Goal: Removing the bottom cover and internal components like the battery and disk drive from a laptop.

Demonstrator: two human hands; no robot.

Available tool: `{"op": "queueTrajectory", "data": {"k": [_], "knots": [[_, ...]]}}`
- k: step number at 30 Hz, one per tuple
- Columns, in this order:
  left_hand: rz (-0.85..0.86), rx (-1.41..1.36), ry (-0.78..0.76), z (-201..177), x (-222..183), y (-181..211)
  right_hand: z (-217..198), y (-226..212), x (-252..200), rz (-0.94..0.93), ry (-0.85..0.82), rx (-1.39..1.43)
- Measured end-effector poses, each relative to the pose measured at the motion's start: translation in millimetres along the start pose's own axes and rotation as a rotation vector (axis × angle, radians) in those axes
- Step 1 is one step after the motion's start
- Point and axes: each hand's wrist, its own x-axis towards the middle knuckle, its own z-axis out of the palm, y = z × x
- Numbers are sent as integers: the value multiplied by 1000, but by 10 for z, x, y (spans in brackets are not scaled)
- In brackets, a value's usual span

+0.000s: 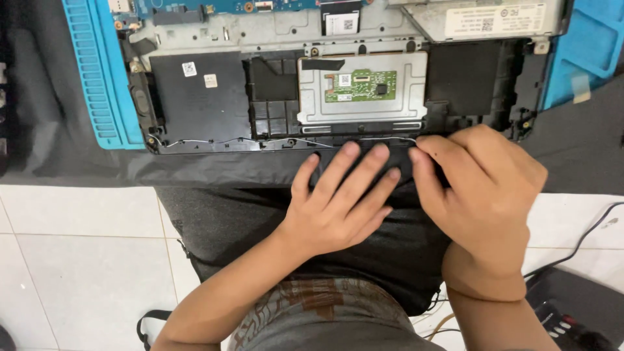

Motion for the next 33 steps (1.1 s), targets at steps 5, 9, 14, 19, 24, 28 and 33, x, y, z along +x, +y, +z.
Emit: {"op": "queueTrajectory", "data": {"k": [5, 9, 14, 19, 24, 28, 33], "knots": [[93, -42, 42, 5, -92, 24, -115, 173, -100, 0, -26, -19], [60, -36, 25, -6, -73, 44, -171, 279, -96, -70, -65, 0], [-43, -35, -15, -18, 20, 93, -153, 158, -41, -60, -82, 31], [-62, -58, -41, 2, 33, 106, -54, -78, 13, -33, -44, -11], [-32, -45, -81, -70, 24, 31, -21, -231, 16, -155, -26, -23], [15, -42, -111, -88, 10, -48, 18, -216, -27, -214, -11, -33], [7, -14, -102, -72, 18, -33, 68, -150, -135, -195, -30, -9]]}}
